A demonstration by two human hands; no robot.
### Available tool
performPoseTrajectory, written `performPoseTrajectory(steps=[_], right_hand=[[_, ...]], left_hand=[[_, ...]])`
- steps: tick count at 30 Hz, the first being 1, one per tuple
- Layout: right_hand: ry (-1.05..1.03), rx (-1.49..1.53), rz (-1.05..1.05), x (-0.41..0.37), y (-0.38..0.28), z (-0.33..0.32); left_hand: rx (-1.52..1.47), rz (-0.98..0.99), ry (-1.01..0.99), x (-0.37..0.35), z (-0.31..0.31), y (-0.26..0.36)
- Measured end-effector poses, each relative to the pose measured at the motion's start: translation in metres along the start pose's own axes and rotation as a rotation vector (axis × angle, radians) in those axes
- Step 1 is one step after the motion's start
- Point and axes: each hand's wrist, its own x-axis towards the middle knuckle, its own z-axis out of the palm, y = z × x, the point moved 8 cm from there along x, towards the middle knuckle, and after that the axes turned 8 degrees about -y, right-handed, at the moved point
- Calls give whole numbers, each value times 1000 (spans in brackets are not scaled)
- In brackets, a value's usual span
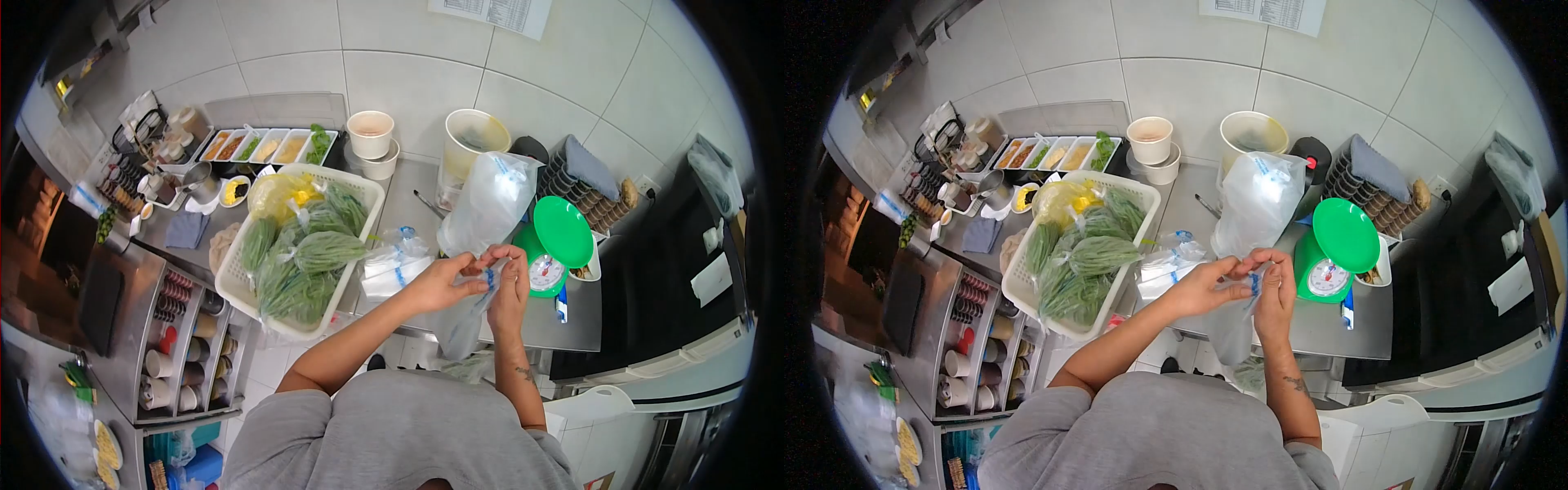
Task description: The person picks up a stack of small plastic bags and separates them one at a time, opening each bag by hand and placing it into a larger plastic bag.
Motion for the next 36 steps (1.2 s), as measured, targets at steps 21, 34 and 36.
performPoseTrajectory(steps=[21,34,36], right_hand=[[78,406,498,-16,39,20],[26,354,463,2,30,15],[37,358,506,-1,37,9]], left_hand=[[401,130,408,-20,-28,34],[392,171,486,-12,-33,46],[423,164,470,-12,-33,47]])
